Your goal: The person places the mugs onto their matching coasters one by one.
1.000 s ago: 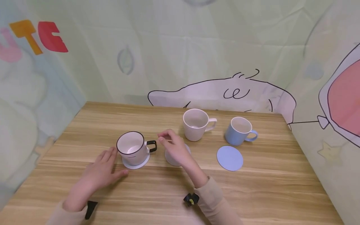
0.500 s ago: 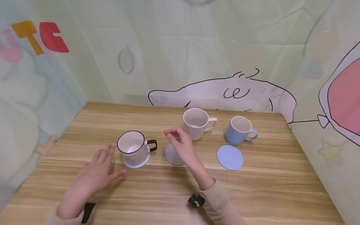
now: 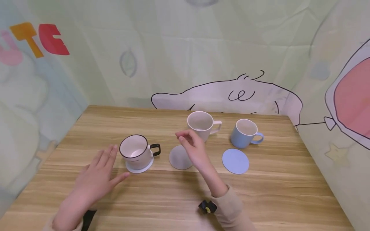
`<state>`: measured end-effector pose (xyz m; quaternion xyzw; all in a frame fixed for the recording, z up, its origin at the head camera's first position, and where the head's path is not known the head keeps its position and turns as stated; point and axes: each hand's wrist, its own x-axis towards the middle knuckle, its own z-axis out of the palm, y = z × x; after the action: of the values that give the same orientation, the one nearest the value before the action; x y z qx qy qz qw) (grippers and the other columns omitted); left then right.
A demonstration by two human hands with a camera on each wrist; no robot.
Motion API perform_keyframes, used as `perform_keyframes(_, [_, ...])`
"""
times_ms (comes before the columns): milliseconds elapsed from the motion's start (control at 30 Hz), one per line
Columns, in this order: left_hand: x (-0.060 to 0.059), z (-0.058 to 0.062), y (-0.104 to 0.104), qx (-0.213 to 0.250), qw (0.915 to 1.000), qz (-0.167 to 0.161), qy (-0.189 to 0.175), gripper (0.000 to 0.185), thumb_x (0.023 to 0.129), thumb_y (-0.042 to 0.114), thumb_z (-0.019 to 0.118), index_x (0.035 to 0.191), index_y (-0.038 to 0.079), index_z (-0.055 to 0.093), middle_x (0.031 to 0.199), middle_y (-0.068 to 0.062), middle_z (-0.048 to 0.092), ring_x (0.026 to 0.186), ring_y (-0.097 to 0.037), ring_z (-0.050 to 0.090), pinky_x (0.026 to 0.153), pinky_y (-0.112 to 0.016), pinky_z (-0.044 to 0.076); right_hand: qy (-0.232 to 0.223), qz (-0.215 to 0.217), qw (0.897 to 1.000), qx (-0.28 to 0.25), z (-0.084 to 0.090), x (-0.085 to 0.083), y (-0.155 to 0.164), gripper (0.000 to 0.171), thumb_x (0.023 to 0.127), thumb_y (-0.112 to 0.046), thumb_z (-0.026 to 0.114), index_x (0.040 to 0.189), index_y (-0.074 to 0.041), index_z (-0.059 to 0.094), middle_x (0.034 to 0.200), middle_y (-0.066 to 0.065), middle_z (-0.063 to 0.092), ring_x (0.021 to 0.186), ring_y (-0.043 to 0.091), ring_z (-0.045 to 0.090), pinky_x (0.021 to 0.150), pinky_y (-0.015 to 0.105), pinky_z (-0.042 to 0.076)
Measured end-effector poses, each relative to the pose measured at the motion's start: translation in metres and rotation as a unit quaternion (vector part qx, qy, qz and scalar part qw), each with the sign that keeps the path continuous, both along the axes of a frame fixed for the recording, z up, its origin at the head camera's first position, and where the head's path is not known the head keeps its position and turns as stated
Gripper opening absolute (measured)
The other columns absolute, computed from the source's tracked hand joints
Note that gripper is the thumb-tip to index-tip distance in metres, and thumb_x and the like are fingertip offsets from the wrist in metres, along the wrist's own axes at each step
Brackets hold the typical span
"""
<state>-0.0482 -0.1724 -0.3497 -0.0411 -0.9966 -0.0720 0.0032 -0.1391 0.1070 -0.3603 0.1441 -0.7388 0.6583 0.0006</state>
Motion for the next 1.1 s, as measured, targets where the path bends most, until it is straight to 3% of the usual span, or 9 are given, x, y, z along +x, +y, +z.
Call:
perform_keyframes(233, [0.002,0.007,0.004,0.015,0.9991,-0.011,0.038,0.096,0.087,0.058,0.058,0.155,0.01,0.011,0.159,-0.015,0.022,0.145,-0.041,0.019,0.106,-0.071,0.022,0.015,-0.014,1.0,-0.008,-0.001,0.001,0.011,0.021,0.095,-0.004,0.053,0.112,0.007,0.059,0.119,0.025,0.064,0.106,0.01,0.062,0.096,0.02,0.048])
perform_keyframes(433, [0.001,0.013,0.01,0.022,0.9976,-0.027,0.06,0.092,0.089,0.058,0.056,0.156,0.013,0.012,0.16,-0.013,0.023,0.147,-0.038,0.017,0.108,-0.069,0.016,0.001,-0.019,1.0,-0.017,0.0,0.002,0.02,0.022,0.096,-0.005,0.051,0.113,0.007,0.058,0.122,0.028,0.061,0.111,0.019,0.063,0.096,0.021,0.048])
perform_keyframes(700, [-0.004,0.017,0.02,0.035,0.9946,-0.05,0.084,0.089,0.09,0.055,0.057,0.156,0.016,0.012,0.16,-0.009,0.023,0.147,-0.034,0.021,0.11,-0.067,0.016,0.003,-0.04,0.999,0.001,0.002,0.004,0.032,0.023,0.098,-0.009,0.05,0.114,0.005,0.059,0.119,0.024,0.063,0.106,0.007,0.062,0.096,0.017,0.045])
perform_keyframes(1100, [-0.014,0.013,0.04,0.067,0.988,-0.072,0.119,0.09,0.088,0.054,0.06,0.155,0.014,0.015,0.159,-0.011,0.024,0.147,-0.032,0.023,0.113,-0.062,0.022,0.012,-0.065,0.998,0.002,0.002,0.005,0.046,0.023,0.098,-0.01,0.051,0.111,0.006,0.061,0.111,0.015,0.067,0.102,0.004,0.063,0.093,0.017,0.047])
